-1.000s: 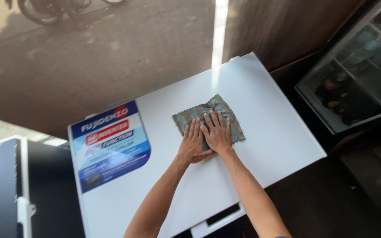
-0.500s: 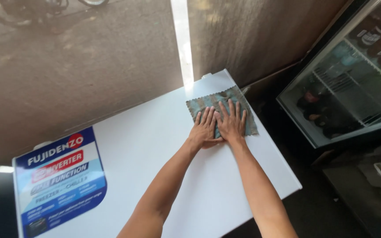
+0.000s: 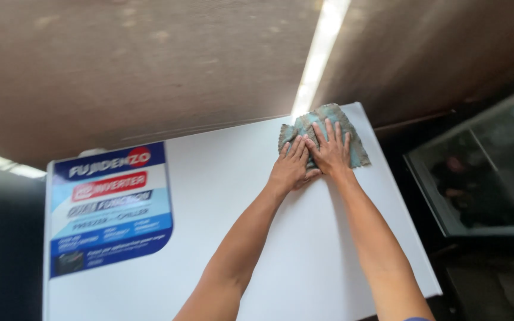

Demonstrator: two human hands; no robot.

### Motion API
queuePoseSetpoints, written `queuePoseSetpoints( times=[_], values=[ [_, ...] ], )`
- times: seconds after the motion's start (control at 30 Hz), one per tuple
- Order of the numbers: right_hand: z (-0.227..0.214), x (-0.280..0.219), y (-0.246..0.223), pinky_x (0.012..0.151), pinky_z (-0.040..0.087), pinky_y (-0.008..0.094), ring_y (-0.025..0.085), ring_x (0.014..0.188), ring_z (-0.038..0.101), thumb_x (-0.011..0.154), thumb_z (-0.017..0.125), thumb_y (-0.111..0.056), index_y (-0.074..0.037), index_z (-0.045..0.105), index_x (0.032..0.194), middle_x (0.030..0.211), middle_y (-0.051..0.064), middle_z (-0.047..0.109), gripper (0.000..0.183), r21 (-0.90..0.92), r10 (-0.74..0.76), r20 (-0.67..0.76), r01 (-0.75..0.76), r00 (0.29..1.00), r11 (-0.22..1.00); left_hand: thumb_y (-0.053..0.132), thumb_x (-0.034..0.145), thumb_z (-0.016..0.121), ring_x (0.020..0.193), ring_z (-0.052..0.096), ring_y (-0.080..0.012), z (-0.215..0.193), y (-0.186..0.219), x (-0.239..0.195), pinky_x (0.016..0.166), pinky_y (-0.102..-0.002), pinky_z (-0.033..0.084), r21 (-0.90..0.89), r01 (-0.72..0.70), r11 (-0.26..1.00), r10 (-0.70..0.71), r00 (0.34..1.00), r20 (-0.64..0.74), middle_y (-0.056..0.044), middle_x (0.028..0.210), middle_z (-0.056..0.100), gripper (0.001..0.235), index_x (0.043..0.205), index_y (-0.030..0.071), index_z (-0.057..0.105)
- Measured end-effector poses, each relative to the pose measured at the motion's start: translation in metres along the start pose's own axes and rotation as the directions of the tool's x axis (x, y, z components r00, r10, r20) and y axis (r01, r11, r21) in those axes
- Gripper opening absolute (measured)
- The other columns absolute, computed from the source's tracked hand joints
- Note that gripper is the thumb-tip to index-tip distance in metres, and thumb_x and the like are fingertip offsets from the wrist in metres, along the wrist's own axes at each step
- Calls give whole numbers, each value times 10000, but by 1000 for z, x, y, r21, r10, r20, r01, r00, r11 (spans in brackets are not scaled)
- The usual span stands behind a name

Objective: Cleaning the exterior surfaces of chest freezers using a cloth and a spray cleaning solution.

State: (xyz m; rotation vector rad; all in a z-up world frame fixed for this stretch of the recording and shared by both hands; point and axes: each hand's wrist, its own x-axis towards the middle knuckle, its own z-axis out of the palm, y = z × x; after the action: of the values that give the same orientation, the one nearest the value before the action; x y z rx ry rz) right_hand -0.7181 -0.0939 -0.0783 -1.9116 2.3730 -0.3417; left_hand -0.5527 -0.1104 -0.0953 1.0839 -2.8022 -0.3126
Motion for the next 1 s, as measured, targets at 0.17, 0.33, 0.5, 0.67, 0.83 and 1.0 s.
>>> queuePoseSetpoints(
  times=[0.17, 0.33, 0.5, 0.67, 0.83, 1.0],
  values=[
    [22, 10, -99, 1232, 36, 618, 344, 1573, 82, 993, 247, -712, -330, 276, 1623, 1711, 89, 155, 737, -4, -114, 13, 114, 993, 993, 778, 925, 383, 1589, 25, -234, -56, -60, -70, 1266, -455, 41, 18, 148, 989, -149, 987, 53, -99, 1724, 76, 1059, 1628, 32, 116],
    [35, -8, -214, 1233, 51, 619, 367, 1576, 96, 1007, 241, -717, -283, 297, 1630, 1715, 105, 180, 762, 27, -299, -6, 299, 954, 954, 782, 905, 386, 1578, 41, -232, -88, -114, -163, 1259, -451, 54, -14, 360, 933, -358, 932, 59, -98, 1709, 85, 1055, 1628, 64, 109],
    [43, -38, -311, 1220, 49, 633, 379, 1571, 105, 1004, 248, -721, -270, 305, 1627, 1708, 109, 191, 772, 43, -390, -23, 390, 921, 920, 721, 974, 384, 1585, 112, -262, -96, -156, -258, 1273, -462, 89, -58, 373, 926, -377, 909, -179, -146, 1701, 182, 986, 1624, 10, 174],
    [57, -79, -385, 1228, 59, 633, 379, 1566, 110, 980, 271, -726, -296, 325, 1611, 1708, 95, 194, 765, 23, -439, -21, 439, 898, 898, 672, 1000, 379, 1583, 99, -289, -106, -177, -340, 1266, -465, 83, -73, 413, 908, -419, 879, -228, -159, 1698, 184, 934, 1615, -4, 189],
    [66, -139, -448, 1235, 59, 626, 375, 1570, 118, 977, 260, -726, -306, 322, 1610, 1713, 93, 196, 763, 7, -477, -21, 477, 879, 879, 629, 1016, 368, 1580, 95, -297, -110, -175, -431, 1253, -469, 71, -91, 402, 911, -411, 872, -267, -170, 1693, 186, 885, 1601, -14, 199],
    [56, -231, -496, 1232, -28, 611, 343, 1567, 69, 975, 221, -699, -311, 262, 1613, 1700, 100, 143, 748, -2, -554, 126, 558, 823, 830, 576, 1020, 430, 1572, 103, -340, -102, -147, -531, 1237, -492, 103, -85, 510, 856, -509, 804, -308, -215, 1672, 206, 883, 1564, -90, 227]
  ],
)
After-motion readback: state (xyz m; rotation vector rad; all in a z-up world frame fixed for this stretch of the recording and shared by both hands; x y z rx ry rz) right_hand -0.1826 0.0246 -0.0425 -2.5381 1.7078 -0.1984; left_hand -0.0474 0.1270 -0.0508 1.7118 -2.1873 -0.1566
